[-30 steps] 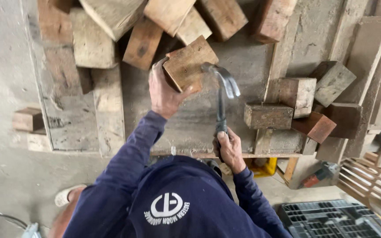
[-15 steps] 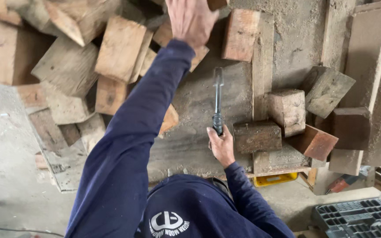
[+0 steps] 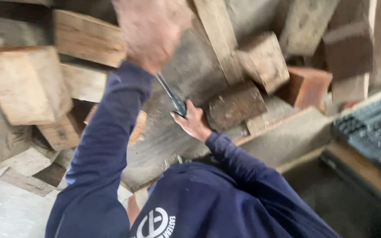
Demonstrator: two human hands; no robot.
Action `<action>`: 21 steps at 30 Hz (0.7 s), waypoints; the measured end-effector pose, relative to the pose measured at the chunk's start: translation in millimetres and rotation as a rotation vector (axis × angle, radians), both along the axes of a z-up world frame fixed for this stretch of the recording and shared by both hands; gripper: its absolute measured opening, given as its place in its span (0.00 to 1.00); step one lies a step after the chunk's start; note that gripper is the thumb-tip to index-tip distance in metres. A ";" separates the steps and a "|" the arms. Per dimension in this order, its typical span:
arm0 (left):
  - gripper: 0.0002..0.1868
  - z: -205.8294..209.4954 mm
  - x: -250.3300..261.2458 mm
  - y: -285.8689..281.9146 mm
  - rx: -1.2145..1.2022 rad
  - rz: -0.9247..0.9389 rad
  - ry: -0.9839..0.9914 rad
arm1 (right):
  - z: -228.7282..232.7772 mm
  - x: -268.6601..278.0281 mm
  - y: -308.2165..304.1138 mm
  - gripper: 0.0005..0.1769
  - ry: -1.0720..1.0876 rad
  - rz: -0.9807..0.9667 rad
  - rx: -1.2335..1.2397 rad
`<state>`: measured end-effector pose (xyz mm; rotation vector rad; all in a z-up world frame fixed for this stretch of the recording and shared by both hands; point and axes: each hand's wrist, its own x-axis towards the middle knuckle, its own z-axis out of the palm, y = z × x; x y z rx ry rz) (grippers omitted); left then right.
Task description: The person repeatedly strikes small wooden blocks with a hammer on a workbench. They pick up blocks from a pile, position them, and hit them multiple times before moving them aside. The person also arranges the blocks on the bench surface.
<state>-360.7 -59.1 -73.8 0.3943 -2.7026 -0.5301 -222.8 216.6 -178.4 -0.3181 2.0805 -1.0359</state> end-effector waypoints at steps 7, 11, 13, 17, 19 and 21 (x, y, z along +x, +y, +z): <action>0.63 56.3 75.9 227.2 0.401 -0.304 -0.415 | 22.0 -1.3 -13.0 0.22 0.364 0.027 -0.019; 0.59 15.6 91.0 254.2 0.190 -0.188 -0.418 | 19.4 -0.8 -10.5 0.21 0.184 0.086 0.045; 0.60 0.3 92.4 245.3 0.463 -0.157 -0.373 | 3.5 8.8 -14.9 0.21 0.121 0.027 0.120; 0.52 -0.4 131.7 193.2 1.419 0.068 -0.047 | -46.0 25.7 6.7 0.22 -0.444 -0.261 -0.437; 0.47 9.8 165.8 166.7 1.980 0.241 0.039 | -57.9 26.2 27.0 0.23 -0.463 -0.277 -0.438; 0.45 19.1 197.7 148.0 2.315 0.411 0.187 | -67.0 9.5 41.9 0.24 -0.520 -0.321 -0.476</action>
